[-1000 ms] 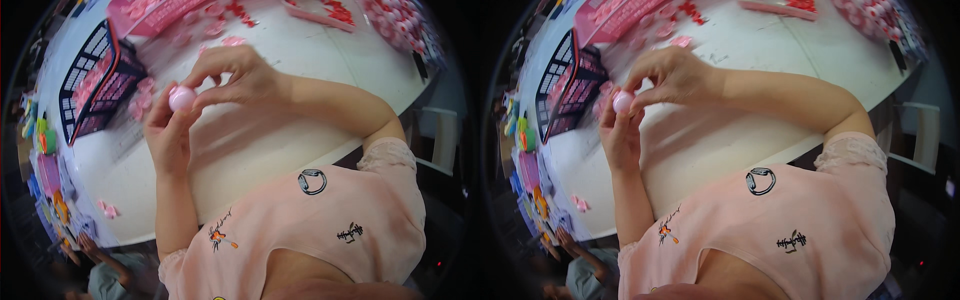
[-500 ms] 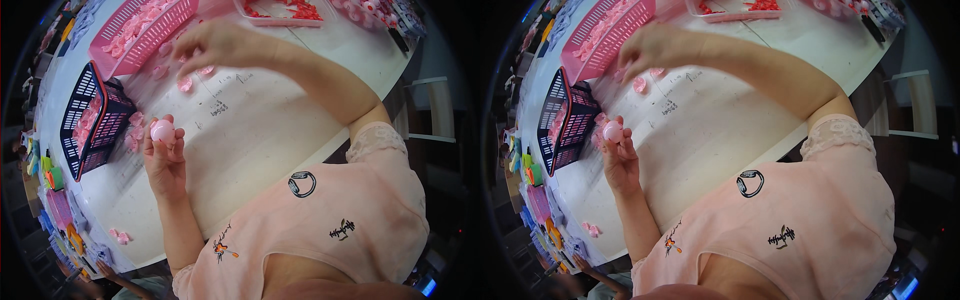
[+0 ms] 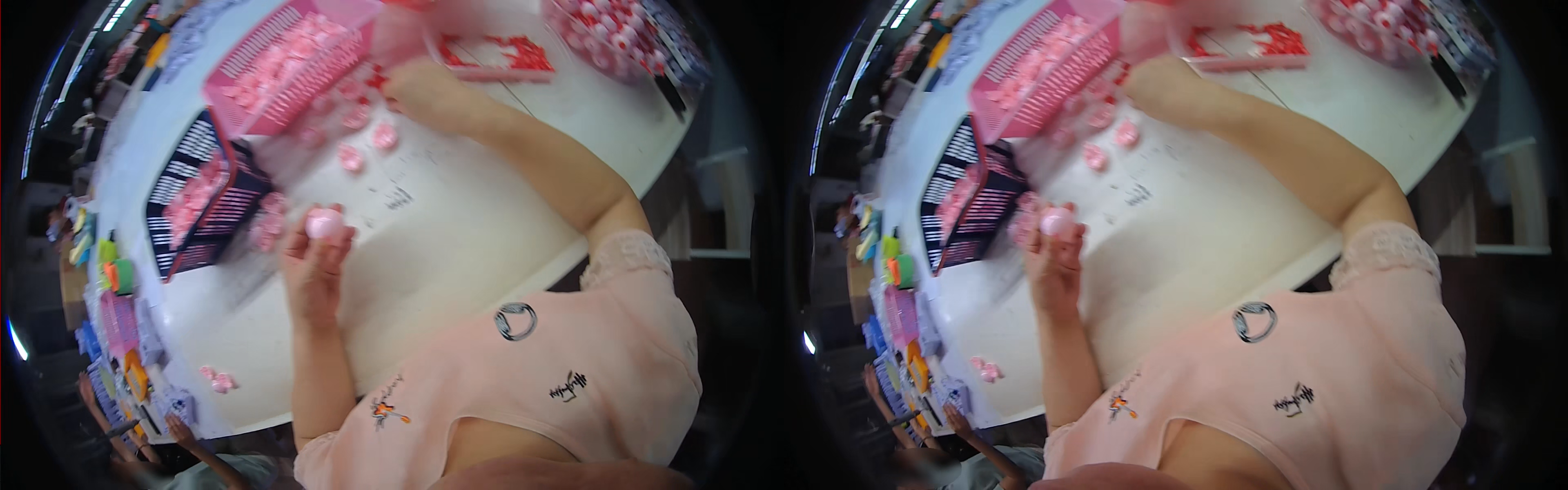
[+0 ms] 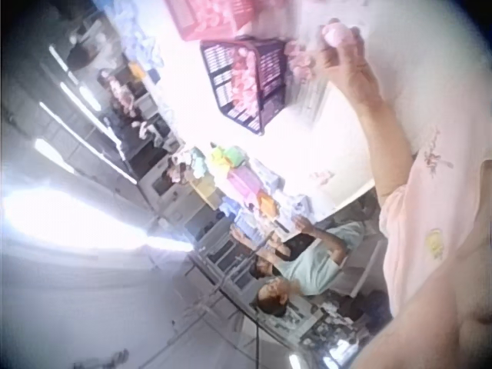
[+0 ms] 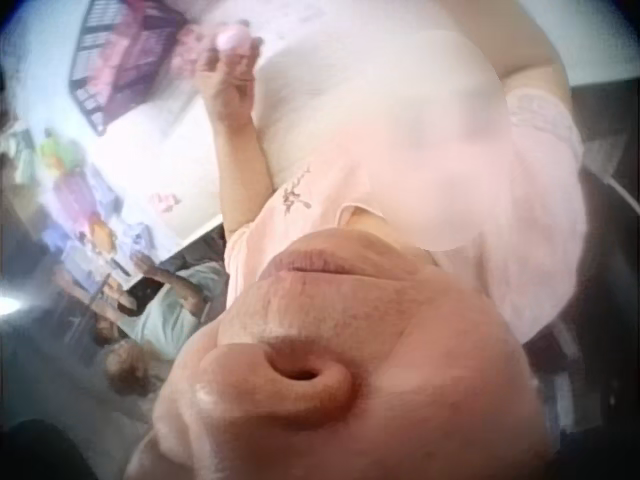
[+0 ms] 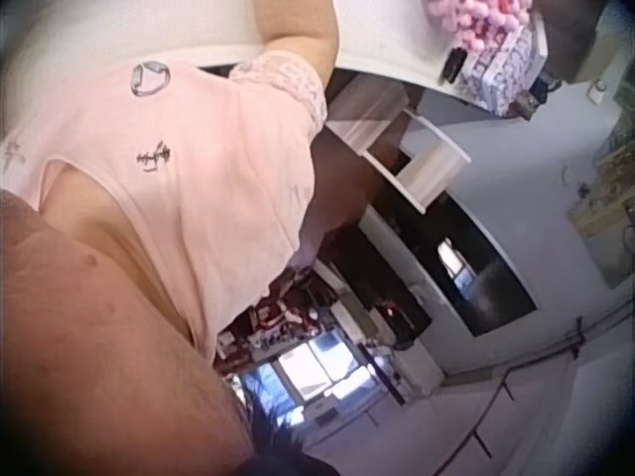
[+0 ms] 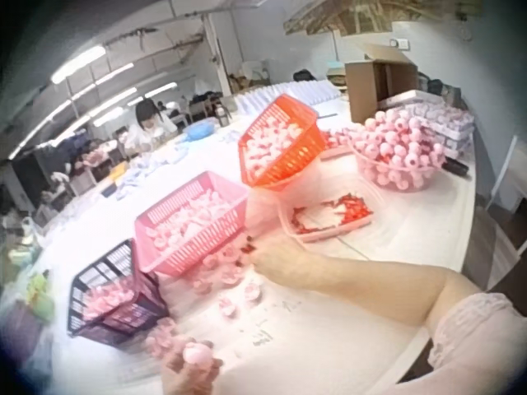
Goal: The person assembles plastic toys at a workbench by inserting small plastic parts into round toy bodies and pressing outer shell pieces together by hand.
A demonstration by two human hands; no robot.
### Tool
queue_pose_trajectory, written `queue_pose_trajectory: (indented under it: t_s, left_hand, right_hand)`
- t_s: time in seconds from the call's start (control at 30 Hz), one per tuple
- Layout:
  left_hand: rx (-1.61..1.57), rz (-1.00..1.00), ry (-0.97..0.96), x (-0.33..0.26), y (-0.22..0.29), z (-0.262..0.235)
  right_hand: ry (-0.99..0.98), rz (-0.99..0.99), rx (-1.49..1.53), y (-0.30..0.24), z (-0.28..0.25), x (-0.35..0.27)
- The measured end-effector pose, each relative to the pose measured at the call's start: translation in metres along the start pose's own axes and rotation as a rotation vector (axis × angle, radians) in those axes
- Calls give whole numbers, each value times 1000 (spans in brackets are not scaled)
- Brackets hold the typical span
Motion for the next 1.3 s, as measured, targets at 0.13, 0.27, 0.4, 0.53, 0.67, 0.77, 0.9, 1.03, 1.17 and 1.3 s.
queue_pose_trajectory:
  t_s: [0.13,0.27,0.4,0.53,0.67,0.77,0.9,1.03,1.17,1.3]
  left_hand:
    - [-43,-67,-20,-8,-8,-6]
    - [-44,-65,-35,-8,-9,1]
    - [-5,62,-55,-7,4,-2]
    - [-86,81,-74,5,9,-2]
    - [-109,77,-50,4,10,-11]
    - [-83,89,-64,3,11,-11]
    - [-134,61,-58,-1,9,-9]
    - [-185,52,-70,-2,8,-11]
    - [-138,17,-142,0,6,0]
    - [-83,-9,-129,-2,6,1]
  right_hand:
    - [92,-85,25,-17,-1,-4]
    - [115,-75,77,-8,-2,-15]
    - [154,-139,0,-21,-17,-5]
    - [333,-370,145,-58,-32,-15]
    - [92,-353,308,-86,-19,-25]
    - [-157,-414,462,-102,-9,-40]
    - [-209,-390,499,-99,-1,-43]
    - [-250,-407,531,-99,2,-41]
    - [-226,-415,496,-92,3,-40]
    - [6,-401,606,-88,-18,-29]
Point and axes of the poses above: each hand's wrist, its own x-axis towards the middle knuckle, its own z-axis out of the palm, y = z × x, the point moved 5 cm from there along x, towards the middle knuckle, and after that the axes turned 1 degree about x, right-handed, at the moved point
